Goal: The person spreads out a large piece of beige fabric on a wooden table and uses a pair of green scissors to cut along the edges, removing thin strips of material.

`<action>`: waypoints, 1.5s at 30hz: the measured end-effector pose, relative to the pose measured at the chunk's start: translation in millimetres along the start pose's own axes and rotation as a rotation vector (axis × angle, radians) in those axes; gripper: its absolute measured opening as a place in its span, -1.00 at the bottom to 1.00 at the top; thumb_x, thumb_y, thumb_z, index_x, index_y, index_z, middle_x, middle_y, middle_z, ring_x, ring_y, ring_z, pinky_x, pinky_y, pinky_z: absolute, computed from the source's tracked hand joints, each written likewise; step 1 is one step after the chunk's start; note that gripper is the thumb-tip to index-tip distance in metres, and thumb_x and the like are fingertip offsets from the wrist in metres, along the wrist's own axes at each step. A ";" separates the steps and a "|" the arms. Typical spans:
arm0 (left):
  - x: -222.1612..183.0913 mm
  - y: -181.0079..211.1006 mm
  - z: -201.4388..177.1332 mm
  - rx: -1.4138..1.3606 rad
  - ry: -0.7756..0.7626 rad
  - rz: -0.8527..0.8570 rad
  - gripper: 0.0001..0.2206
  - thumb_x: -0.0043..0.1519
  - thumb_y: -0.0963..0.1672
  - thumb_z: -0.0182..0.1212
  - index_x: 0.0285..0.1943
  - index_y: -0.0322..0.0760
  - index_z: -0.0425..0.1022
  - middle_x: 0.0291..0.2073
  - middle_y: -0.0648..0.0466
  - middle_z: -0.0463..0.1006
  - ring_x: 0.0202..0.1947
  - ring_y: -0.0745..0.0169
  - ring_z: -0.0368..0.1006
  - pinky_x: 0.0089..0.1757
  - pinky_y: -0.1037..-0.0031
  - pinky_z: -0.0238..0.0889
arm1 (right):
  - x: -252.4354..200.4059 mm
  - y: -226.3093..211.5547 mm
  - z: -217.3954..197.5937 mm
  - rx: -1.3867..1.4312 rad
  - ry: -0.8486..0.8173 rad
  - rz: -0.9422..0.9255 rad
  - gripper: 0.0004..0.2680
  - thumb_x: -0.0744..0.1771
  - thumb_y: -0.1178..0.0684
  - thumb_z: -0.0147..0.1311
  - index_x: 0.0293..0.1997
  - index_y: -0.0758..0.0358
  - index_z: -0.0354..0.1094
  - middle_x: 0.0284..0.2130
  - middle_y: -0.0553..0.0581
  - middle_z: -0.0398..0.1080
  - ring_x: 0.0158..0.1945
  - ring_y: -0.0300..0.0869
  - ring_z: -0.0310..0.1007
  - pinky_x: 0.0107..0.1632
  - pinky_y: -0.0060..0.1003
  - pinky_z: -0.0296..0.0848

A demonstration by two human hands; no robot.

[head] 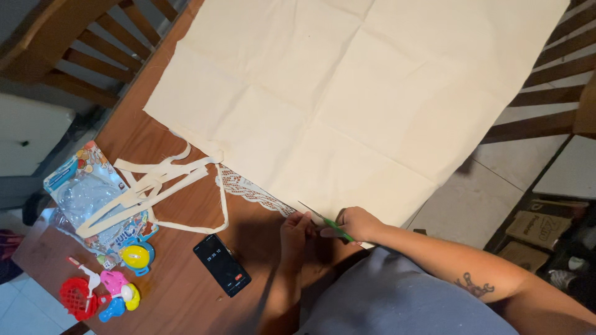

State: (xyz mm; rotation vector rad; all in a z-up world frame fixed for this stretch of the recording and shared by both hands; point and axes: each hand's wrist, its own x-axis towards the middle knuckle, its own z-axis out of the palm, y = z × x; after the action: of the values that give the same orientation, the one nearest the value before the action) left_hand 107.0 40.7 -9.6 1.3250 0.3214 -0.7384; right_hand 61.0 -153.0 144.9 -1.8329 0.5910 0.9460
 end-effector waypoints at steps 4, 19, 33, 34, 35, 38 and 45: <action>-0.2 -0.1 0.5 0.127 -0.013 -0.022 -0.78 0.27 -0.24 0.27 -0.47 -0.36 0.43 -0.80 0.10 0.27 -0.79 0.32 0.28 -0.58 0.58 0.15 | -1.3 -5.9 -1.1 0.009 -0.007 0.000 -0.82 0.29 0.00 0.11 -0.52 0.15 0.55 -0.80 0.08 0.40 -0.70 -0.20 0.49 -0.48 -0.40 0.45; 4.9 -19.7 -4.8 0.042 -0.011 -0.133 -0.82 0.27 -0.22 0.32 -0.41 -0.40 0.52 -0.76 -0.05 0.34 -0.81 0.23 0.29 -0.68 0.45 0.22 | 0.3 -30.7 -7.1 0.017 0.009 -0.045 -0.82 0.24 0.06 0.08 -0.63 0.19 0.51 -0.87 0.08 0.33 -0.79 -0.22 0.36 -0.57 -0.40 0.35; 12.2 -51.4 -11.7 0.122 0.004 -0.208 -0.87 0.05 -0.27 0.35 -0.27 -0.34 0.52 -0.75 -0.13 0.42 -0.78 0.07 0.44 -0.57 0.40 0.44 | 18.6 -38.3 -8.2 0.062 -0.015 -0.020 -0.82 0.16 -0.03 0.14 -0.67 0.22 0.48 -0.85 0.15 0.32 -0.77 -0.19 0.34 -0.58 -0.37 0.33; 11.8 -48.2 -12.3 0.119 0.008 -0.209 -0.87 0.05 -0.27 0.35 -0.27 -0.34 0.52 -0.75 -0.13 0.42 -0.78 0.07 0.44 -0.57 0.40 0.44 | 21.6 -39.4 -7.4 0.059 -0.019 -0.020 -0.82 0.16 -0.03 0.14 -0.67 0.22 0.48 -0.85 0.15 0.32 -0.77 -0.19 0.34 -0.58 -0.37 0.33; 11.3 -45.1 -12.5 0.183 0.000 -0.196 -0.86 -0.02 -0.28 0.28 -0.31 -0.33 0.50 -0.77 -0.12 0.43 -0.76 0.06 0.48 -0.57 0.41 0.45 | 24.4 -40.2 -6.9 0.066 -0.037 -0.030 -0.82 0.16 -0.04 0.14 -0.67 0.21 0.48 -0.84 0.15 0.33 -0.77 -0.19 0.35 -0.57 -0.38 0.34; 7.5 -33.1 -5.9 0.260 -0.011 -0.182 -0.85 -0.10 -0.29 0.16 -0.36 -0.32 0.49 -0.79 -0.12 0.44 -0.74 0.05 0.53 -0.56 0.42 0.47 | 22.1 -56.4 -14.4 0.051 -0.051 -0.029 -0.80 0.16 -0.10 0.15 -0.67 0.17 0.48 -0.84 0.12 0.35 -0.75 -0.19 0.38 -0.55 -0.37 0.35; -24.3 38.9 17.0 0.479 -0.098 -0.217 -0.92 0.11 -0.15 0.09 -0.42 -0.22 0.45 -0.74 -0.07 0.54 -0.62 0.18 0.61 -0.41 0.55 0.50 | 28.7 -55.3 -10.3 0.047 -0.038 -0.011 -0.77 0.19 -0.10 0.14 -0.66 0.21 0.46 -0.84 0.14 0.33 -0.76 -0.19 0.36 -0.54 -0.36 0.39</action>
State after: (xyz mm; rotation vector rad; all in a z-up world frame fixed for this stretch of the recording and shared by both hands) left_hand 111.2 34.3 38.8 1.7140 0.2172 -1.1061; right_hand 121.8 -138.6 153.3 -1.7710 0.5741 0.9500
